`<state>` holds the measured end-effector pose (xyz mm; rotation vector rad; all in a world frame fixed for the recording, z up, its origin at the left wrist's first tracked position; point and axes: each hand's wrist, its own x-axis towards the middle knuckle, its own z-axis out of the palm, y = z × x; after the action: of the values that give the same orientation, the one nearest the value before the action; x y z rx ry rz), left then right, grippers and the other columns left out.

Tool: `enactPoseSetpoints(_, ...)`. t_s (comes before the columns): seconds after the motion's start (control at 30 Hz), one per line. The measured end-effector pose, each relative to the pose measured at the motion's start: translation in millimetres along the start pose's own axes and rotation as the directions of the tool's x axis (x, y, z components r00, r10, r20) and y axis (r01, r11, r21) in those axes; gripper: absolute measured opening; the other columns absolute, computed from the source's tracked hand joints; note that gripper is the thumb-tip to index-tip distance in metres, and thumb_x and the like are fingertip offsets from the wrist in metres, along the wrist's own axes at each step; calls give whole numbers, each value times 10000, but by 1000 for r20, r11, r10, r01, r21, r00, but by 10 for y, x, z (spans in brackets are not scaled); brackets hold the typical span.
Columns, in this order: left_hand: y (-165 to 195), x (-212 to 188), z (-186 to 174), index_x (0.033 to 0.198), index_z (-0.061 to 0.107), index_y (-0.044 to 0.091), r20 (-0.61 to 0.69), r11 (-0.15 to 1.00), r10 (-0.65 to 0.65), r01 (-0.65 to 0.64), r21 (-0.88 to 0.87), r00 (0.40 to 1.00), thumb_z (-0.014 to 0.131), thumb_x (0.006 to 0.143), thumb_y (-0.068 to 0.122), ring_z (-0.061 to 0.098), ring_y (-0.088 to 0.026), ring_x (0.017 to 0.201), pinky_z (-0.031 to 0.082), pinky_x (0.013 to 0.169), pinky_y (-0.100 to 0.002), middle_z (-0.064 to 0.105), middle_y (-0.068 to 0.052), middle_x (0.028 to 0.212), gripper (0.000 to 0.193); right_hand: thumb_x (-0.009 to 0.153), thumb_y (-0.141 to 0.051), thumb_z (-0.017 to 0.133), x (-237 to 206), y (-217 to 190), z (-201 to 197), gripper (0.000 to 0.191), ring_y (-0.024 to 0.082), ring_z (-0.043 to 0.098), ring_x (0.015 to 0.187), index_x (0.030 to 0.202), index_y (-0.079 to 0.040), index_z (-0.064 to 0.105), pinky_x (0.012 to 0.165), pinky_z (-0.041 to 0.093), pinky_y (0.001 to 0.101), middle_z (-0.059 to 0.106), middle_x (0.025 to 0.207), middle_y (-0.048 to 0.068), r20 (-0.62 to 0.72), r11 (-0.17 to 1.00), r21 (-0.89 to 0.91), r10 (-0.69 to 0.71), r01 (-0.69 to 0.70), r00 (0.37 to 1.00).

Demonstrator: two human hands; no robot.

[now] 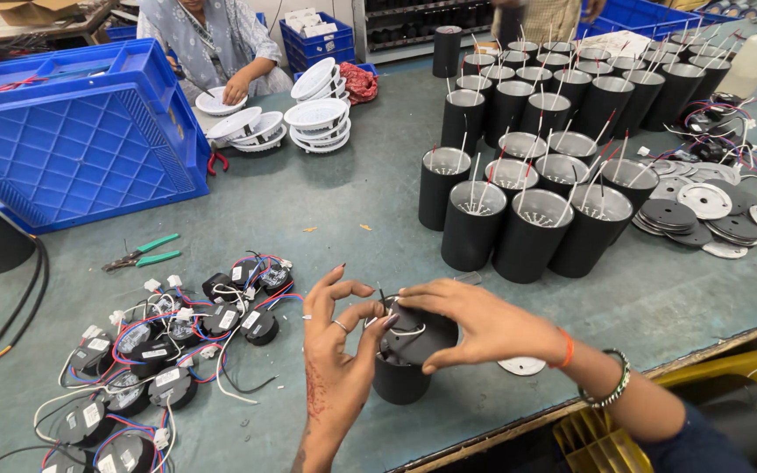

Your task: The person assembles cylindrical electronic devices by inserting motors and wiring into black cylinders, securing lids, and placing finished units into a yellow crate. The person handles motors, wires, lids, and cylinders throughout the process.

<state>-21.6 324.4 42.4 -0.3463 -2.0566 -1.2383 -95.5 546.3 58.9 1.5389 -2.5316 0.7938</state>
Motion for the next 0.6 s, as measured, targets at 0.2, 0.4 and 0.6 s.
enactPoseSetpoints(0.2,-126,-34,-58,924,759,60,35,996,-22,25,-91,999,772,805,54,545,-339,1363,435,1083,-464,692,-68,1152,119,658,-436,886,205,-46,-76,915,332,599,1285,1408,-23,565,1050,477,436,615,1415,160,37,999,42,-9,7,999)
enactPoseSetpoints(0.4,-247,-29,-83,966,756,35,38,973,-100,106,-203,994,769,838,68,599,-325,1324,466,1063,-433,701,-75,1132,133,676,-421,888,436,-16,-62,868,337,596,1299,1389,-31,582,1053,479,430,600,1438,164,165,994,83,-84,71,983)
enactPoseSetpoints(0.6,-337,-50,-42,1003,751,38,33,949,-154,157,-275,988,747,866,61,622,-303,1316,487,1057,-408,690,-85,1160,140,703,-411,876,548,44,-81,763,340,585,1290,1347,-77,640,1047,482,428,603,1427,148,307,989,89,-137,114,942)
